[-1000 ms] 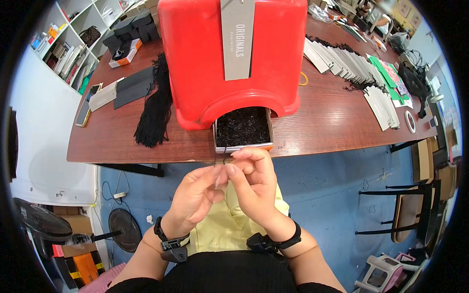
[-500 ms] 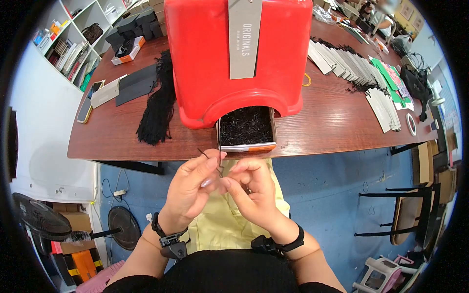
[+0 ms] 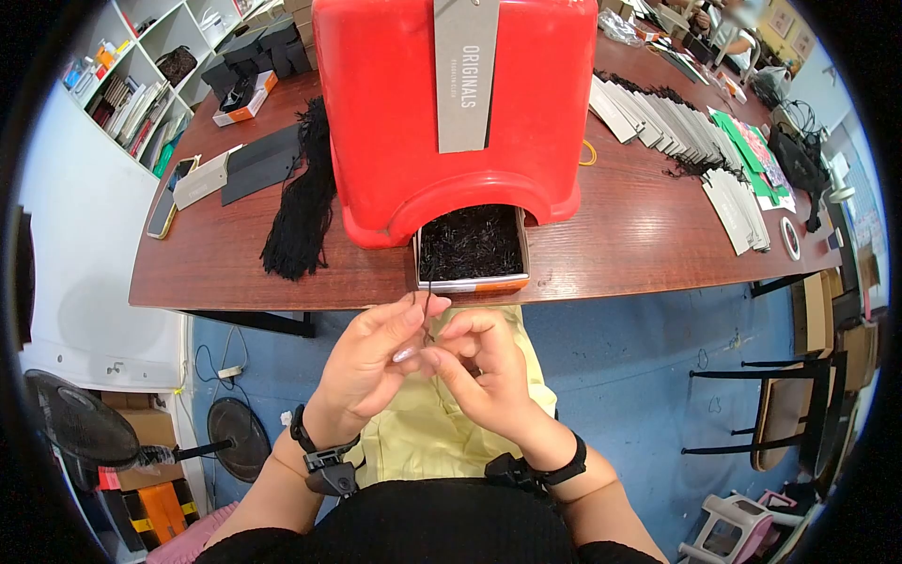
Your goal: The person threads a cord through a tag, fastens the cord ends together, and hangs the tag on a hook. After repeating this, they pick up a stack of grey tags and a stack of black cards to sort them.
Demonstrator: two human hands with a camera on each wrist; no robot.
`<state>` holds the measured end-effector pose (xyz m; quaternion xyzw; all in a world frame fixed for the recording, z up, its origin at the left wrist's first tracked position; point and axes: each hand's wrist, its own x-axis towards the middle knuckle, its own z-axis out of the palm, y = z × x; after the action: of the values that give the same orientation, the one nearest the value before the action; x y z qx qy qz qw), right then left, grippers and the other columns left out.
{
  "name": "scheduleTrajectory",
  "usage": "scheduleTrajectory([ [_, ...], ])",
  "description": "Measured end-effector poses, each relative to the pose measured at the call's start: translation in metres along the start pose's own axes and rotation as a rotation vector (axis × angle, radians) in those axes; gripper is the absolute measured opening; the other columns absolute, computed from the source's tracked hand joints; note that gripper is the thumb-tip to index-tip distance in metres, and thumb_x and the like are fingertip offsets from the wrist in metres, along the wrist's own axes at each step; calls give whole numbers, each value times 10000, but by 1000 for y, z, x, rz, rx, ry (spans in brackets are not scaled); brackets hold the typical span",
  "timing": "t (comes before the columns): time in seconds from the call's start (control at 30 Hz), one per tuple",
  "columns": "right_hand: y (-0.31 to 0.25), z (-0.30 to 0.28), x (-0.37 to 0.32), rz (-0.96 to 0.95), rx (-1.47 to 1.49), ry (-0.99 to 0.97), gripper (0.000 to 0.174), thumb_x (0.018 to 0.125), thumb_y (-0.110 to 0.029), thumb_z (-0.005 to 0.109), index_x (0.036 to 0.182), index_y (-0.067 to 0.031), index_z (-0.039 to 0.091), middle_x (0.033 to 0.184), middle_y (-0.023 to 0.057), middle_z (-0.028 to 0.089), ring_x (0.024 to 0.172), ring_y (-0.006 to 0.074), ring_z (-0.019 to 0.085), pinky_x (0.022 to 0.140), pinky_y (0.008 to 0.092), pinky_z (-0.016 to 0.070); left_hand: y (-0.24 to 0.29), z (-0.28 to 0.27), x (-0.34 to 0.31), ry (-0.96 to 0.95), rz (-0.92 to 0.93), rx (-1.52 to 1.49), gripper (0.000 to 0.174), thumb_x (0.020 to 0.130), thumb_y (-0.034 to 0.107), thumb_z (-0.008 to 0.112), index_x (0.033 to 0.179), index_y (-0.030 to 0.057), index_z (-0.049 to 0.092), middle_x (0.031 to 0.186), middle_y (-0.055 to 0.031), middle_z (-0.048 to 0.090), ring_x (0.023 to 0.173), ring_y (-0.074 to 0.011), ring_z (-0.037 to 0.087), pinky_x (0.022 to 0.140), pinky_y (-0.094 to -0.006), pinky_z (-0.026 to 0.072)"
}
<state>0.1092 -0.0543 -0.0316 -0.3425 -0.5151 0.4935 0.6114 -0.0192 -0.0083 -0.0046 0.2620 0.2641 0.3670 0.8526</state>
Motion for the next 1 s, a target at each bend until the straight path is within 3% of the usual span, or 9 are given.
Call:
scheduleTrajectory([
  [0.13, 2, -3, -2, 36, -27, -42, 234, 790, 56, 488, 958, -25, 347, 758, 54, 527, 696, 81, 542, 610, 189, 413, 2, -2, 0, -31, -4, -40, 216, 829, 150, 512, 958, -16, 562, 685, 49, 429, 544, -21, 320, 479, -155, 266],
  [0.37, -1, -9, -2, 91, -229, -55, 254, 765, 25, 543, 963, -23, 391, 744, 56, 555, 688, 88, 546, 601, 200, 417, 3, -4, 1, 2, 94, -31, 201, 828, 138, 509, 932, -24, 566, 749, 33, 452, 543, -23, 324, 469, -157, 255],
  [0.43, -15, -17, 15, -175, -752, -32, 203, 713, 6, 594, 885, -23, 491, 763, 62, 577, 662, 127, 546, 588, 232, 428, 5, -3, 0, 29, 197, 71, 170, 816, 93, 521, 915, -30, 583, 825, 8, 487, 554, -18, 345, 480, -151, 271],
  [0.47, -24, -23, 26, -249, -806, 48, 169, 687, -1, 606, 834, -30, 528, 766, 64, 580, 664, 155, 541, 592, 253, 431, 7, -4, 0, 29, 196, 70, 170, 816, 93, 521, 915, -30, 583, 825, 8, 487, 554, -18, 345, 480, -151, 271],
  [0.57, -46, -40, 60, -333, -1115, 133, 114, 643, -18, 626, 744, -45, 581, 756, 63, 576, 677, 206, 517, 616, 285, 428, 13, -7, -4, 88, 515, 432, 143, 798, 39, 532, 899, -36, 599, 880, -19, 507, 574, -16, 375, 503, -145, 298],
  [0.63, -50, -45, 77, -269, -1209, 48, 134, 644, -68, 627, 773, -54, 597, 745, 61, 569, 706, 237, 507, 647, 298, 429, 16, -6, -5, 135, 610, 538, 130, 781, 2, 541, 884, -41, 607, 891, -35, 508, 597, -17, 402, 522, -142, 315],
  [0.7, -37, -52, 88, -265, -1342, -214, 153, 642, -114, 623, 784, -58, 608, 747, 60, 570, 719, 246, 511, 663, 310, 433, 17, -2, -5, 134, 599, 507, 129, 780, -4, 539, 884, -42, 606, 884, -40, 510, 638, -29, 433, 543, -148, 336],
  [0.87, -27, -48, 91, -152, -1384, -254, 102, 640, -128, 615, 713, -57, 625, 726, 64, 568, 701, 227, 535, 642, 332, 442, 14, -2, -2, 113, 582, 584, 123, 777, -9, 542, 875, -41, 609, 875, -44, 521, 721, -61, 479, 601, -163, 373],
  [1.0, -29, -50, 88, -171, -1111, -24, 79, 652, -72, 620, 725, -42, 629, 696, 82, 577, 628, 197, 560, 572, 287, 446, 17, -2, 5, 102, 499, 671, 126, 779, 4, 544, 878, -35, 610, 848, -46, 540, 706, -64, 484, 596, -168, 375],
])
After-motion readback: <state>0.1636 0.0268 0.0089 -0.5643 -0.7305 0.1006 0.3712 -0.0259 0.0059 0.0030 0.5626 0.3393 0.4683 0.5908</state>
